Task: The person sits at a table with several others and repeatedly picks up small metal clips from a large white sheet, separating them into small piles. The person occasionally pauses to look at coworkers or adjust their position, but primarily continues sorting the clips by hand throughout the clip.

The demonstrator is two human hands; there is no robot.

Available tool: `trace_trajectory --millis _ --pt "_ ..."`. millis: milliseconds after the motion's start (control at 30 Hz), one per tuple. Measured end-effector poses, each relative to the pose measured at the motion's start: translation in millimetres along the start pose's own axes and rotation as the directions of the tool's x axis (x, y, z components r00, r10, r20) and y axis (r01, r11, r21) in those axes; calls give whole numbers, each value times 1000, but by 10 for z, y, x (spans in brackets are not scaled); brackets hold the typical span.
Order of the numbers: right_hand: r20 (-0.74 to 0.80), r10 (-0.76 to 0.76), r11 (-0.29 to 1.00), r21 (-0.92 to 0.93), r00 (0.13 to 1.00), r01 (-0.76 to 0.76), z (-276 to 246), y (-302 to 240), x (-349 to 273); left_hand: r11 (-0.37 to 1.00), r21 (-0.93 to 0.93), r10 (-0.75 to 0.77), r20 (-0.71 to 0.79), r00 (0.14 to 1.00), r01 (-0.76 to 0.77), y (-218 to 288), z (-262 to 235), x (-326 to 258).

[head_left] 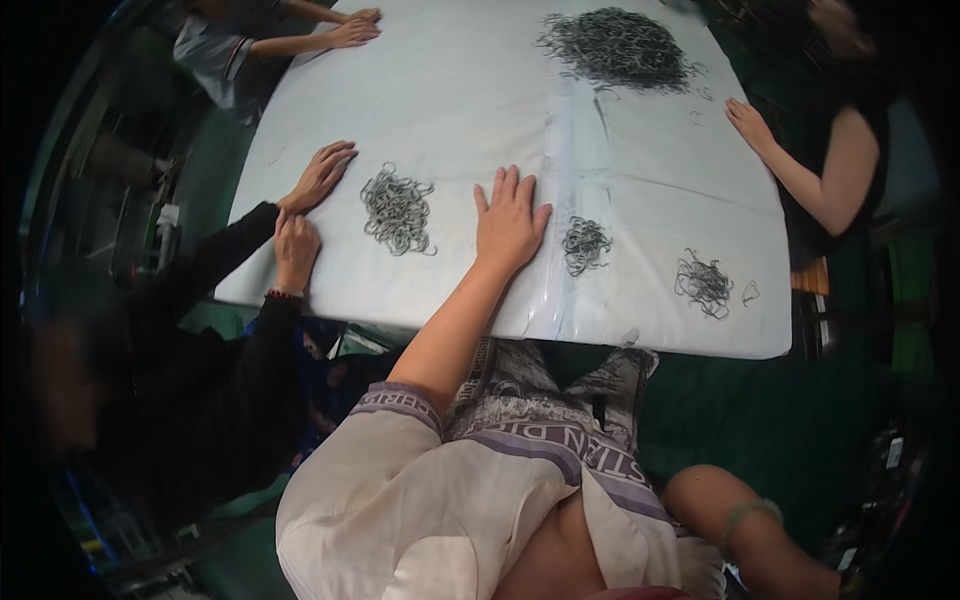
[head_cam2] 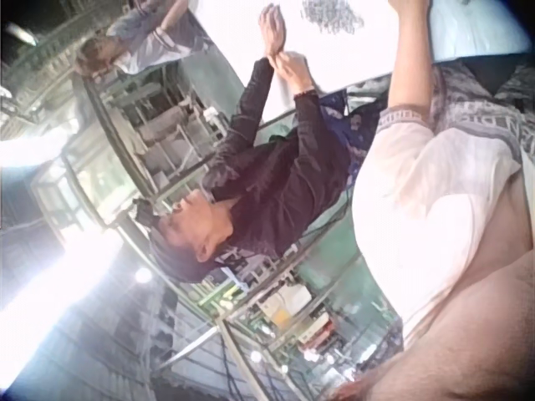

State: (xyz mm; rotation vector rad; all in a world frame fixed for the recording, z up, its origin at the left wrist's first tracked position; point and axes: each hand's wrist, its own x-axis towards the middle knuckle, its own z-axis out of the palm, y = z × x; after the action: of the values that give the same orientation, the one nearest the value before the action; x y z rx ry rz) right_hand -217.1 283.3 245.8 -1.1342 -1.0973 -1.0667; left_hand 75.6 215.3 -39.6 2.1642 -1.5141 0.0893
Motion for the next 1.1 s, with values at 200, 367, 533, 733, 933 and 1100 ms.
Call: trace_trajectory --millis 200,367,533,733,933,1100 --pt "-396 304 898 -185 866 -400 -480 -429 -935 955 -206 232 62 971 -215 120 -91 -56" --pt "-910 -393 -59 -122 135 -991 -1426 -1029 -2236 850 -338 463 118 878 -403 512 -68 -105" --pt "-856 -371 -424 -188 360 -886 -1841 -1191 -3011 825 -285 540 142 830 -488 688 -22 -102" --pt "-930 -93 -873 -96 357 -478 -1863 -943 -2895 793 -331 543 4 840 -512 813 92 -88" --pt "-906 -168 -879 -41 388 -475 -1956 -954 -2975 688 -503 606 3 796 -522 1656 328 249" --pt "-893 -210 -876 -10 399 -482 -1950 -909 -2942 702 -381 692 164 702 -602 1944 601 399"
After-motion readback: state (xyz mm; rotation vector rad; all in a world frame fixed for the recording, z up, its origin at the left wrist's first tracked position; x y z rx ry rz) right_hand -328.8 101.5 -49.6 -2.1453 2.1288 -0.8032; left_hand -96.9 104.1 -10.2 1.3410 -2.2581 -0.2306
